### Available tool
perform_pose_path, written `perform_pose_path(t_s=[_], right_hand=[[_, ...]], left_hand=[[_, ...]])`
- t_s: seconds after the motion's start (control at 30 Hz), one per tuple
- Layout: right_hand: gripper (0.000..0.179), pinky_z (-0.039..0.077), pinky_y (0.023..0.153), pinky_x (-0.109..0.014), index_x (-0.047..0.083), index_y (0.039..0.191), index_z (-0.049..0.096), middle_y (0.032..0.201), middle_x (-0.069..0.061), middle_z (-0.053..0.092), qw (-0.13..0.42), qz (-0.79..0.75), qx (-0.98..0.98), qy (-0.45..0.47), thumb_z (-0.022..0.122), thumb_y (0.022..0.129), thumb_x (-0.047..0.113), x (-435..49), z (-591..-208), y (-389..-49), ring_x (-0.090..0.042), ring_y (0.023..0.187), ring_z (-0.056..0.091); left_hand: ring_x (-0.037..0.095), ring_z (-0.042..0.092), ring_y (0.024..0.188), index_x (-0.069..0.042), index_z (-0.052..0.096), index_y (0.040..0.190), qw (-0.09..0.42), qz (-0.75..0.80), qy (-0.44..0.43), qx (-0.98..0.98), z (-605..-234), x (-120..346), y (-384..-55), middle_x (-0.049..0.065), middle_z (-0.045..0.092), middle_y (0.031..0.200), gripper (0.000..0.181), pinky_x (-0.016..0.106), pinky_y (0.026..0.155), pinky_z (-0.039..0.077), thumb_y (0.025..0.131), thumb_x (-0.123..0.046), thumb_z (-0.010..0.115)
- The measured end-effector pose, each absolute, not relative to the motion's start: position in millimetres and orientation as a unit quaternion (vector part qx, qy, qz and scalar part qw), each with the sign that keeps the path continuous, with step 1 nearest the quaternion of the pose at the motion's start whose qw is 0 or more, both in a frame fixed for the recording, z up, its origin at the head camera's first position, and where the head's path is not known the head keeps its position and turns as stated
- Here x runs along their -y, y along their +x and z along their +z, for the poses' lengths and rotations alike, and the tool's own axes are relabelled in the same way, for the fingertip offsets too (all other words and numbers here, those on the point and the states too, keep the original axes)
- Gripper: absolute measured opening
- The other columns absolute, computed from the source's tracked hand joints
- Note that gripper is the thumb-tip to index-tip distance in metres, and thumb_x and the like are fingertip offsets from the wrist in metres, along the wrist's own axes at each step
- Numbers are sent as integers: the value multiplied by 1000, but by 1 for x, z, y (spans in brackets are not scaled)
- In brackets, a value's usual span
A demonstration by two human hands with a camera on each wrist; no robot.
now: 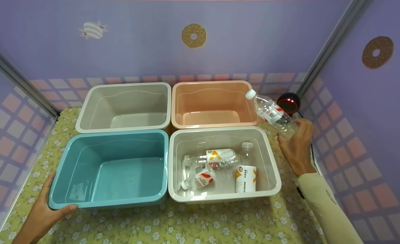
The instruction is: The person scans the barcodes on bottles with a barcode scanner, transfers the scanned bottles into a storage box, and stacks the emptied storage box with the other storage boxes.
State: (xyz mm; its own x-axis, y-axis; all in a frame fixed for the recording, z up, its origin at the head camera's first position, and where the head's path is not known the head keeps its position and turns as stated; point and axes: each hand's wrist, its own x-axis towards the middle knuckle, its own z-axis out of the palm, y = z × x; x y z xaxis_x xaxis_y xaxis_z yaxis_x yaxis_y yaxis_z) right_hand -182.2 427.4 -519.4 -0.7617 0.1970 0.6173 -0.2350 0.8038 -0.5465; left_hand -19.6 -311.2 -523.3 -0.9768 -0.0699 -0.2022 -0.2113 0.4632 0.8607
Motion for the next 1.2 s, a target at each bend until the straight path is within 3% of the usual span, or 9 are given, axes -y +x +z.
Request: perform_pose_path(t_s=[0.23,0.53,0.8,1.2], right_hand=[[66,43,107,-54,-18,132,51,128,-36,49,352,315,881,-9,92,82,-4,-431,-527,-181,-45,120,50],[64,40,106,-52,-18,131,50,128,-38,46,367,304,879,-8,89,83,-4,-438,-538,-182,-47,120,47],[62,39,113,-51,-18,130,50,131,-39,45,378,310,872,-19,87,82,-5,-444,-547,-182,-49,124,45],[60,41,112,-49,-18,129,51,132,-38,46,390,305,868,-40,87,83,-5,-448,-556,-181,-47,125,44]], left_hand=[[64,51,139,-30,-15,177,75,508,-86,-854,-522,311,-20,41,20,173,137,63,104,57,93,-23,93],[63,52,138,-32,-15,177,74,510,-85,-853,-524,310,-20,41,22,172,138,63,104,57,92,-24,93],[64,51,139,-33,-14,177,71,522,-83,-846,-525,310,-20,40,20,173,138,56,102,59,92,-21,93],[61,53,138,-32,-13,177,67,524,-84,-845,-527,312,-20,38,22,173,137,45,97,62,92,-19,93]])
